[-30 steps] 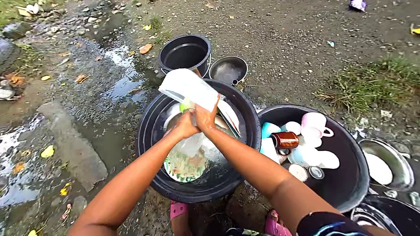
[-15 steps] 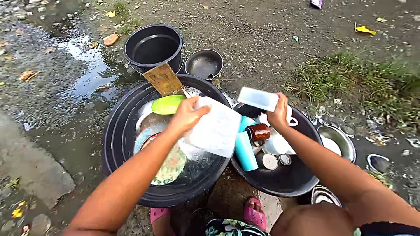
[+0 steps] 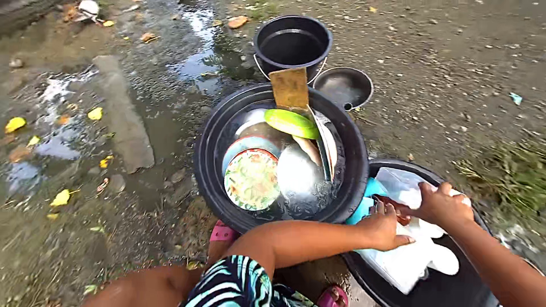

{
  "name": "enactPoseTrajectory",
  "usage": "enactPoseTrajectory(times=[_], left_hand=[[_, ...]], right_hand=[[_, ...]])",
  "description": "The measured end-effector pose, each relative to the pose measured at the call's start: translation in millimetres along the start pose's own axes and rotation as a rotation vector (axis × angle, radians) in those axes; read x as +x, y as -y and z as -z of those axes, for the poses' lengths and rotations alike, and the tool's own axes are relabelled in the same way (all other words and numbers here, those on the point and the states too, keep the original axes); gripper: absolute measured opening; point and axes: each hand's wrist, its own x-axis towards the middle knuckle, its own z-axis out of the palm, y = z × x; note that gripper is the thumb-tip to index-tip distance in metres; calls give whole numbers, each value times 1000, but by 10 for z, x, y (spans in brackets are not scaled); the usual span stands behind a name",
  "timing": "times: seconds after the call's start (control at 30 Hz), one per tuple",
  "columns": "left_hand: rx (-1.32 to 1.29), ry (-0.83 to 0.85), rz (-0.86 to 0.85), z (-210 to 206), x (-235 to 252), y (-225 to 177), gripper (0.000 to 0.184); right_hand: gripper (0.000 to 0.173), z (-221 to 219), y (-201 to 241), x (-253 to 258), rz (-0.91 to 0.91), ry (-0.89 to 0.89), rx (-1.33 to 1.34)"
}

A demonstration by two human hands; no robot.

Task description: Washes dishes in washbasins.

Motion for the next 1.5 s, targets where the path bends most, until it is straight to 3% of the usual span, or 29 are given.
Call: enactPoseTrajectory(times=[0.1, 0.2, 0.27, 0.37, 0.43, 0.53, 0.63, 0.7, 0.77, 0.83, 0.93, 1.07, 1.13, 1.2, 1.27, 1.33, 1.43, 1.5], left_hand=[[246, -51, -225, 483, -490, 44, 38], [442, -422, -262, 1068, -1011, 447, 26], [544, -506, -1, 1582, -1316, 812, 37], [542, -545, 480, 2175, -1707, 1354, 75], [531, -503, 722, 2308, -1910, 1560, 89], [529, -371, 875, 2323, -2014, 1455, 69], [602, -294, 894, 2355, -1974, 1157, 55], [660, -269, 873, 2378, -1966, 929, 50], [708, -249, 831, 2384, -1957, 701, 43], [747, -237, 785, 2390, -1933, 583, 40], [791, -253, 729, 2471, -1891, 653, 40], [703, -399, 509, 2679, -1939, 1130, 51], [562, -472, 387, 2734, -1993, 1365, 53], [263, -540, 327, 2723, -2041, 1525, 58], [-87, -537, 343, 2670, -2025, 1578, 77], [-236, -616, 413, 2610, -1960, 1613, 72], [37, -784, 371, 2563, -1807, 1940, 42], [555, -848, 231, 2480, -1753, 2329, 44]], right_hand=[[73, 396, 415, -365, 119, 16, -62], [48, 691, 1019, -773, 458, -50, 155], [40, 625, 1522, -886, 663, 42, 273], [35, 224, 2307, -883, 866, 284, 421], [46, -100, 2778, -857, 907, 323, 466], [82, -273, 3307, -833, 916, 163, 369], [98, -243, 3598, -667, 876, 32, 349], [92, -143, 3685, -580, 820, 8, 346], [63, -19, 3674, -515, 780, 5, 398], [44, 82, 3620, -443, 756, 26, 438], [41, 153, 3481, -370, 767, 39, 387], [42, 177, 3321, -407, 769, 15, 294], [41, 114, 3291, -421, 798, -32, 368], [38, 15, 3288, -438, 848, -106, 494], [33, -93, 3276, -485, 910, -223, 646], [25, -200, 3280, -548, 1004, -458, 739], [12, -164, 3236, -579, 1185, -798, 658], [8, -35, 3158, -613, 1223, -926, 619]])
